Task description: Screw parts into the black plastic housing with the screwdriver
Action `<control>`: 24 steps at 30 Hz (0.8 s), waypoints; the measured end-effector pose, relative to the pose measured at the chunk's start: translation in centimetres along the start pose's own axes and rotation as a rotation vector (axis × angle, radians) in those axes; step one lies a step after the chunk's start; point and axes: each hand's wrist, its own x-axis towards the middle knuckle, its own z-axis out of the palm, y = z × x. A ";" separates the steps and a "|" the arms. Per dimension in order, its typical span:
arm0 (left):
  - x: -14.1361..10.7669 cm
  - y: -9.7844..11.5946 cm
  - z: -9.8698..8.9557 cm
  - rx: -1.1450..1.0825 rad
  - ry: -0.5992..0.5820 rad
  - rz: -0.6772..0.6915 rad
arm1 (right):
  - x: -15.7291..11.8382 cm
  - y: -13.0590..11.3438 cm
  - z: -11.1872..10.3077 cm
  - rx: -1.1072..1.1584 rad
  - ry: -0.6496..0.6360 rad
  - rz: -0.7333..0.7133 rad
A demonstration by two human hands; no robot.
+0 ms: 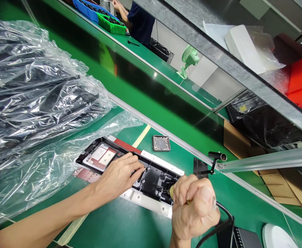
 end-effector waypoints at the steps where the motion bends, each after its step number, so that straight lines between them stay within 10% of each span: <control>1: 0.0 0.0 0.0 0.001 0.002 0.004 | 0.0 0.0 0.0 0.001 0.001 0.001; 24: -0.2 -0.1 0.2 0.016 0.003 0.008 | 0.1 -0.2 0.1 0.016 -0.003 0.037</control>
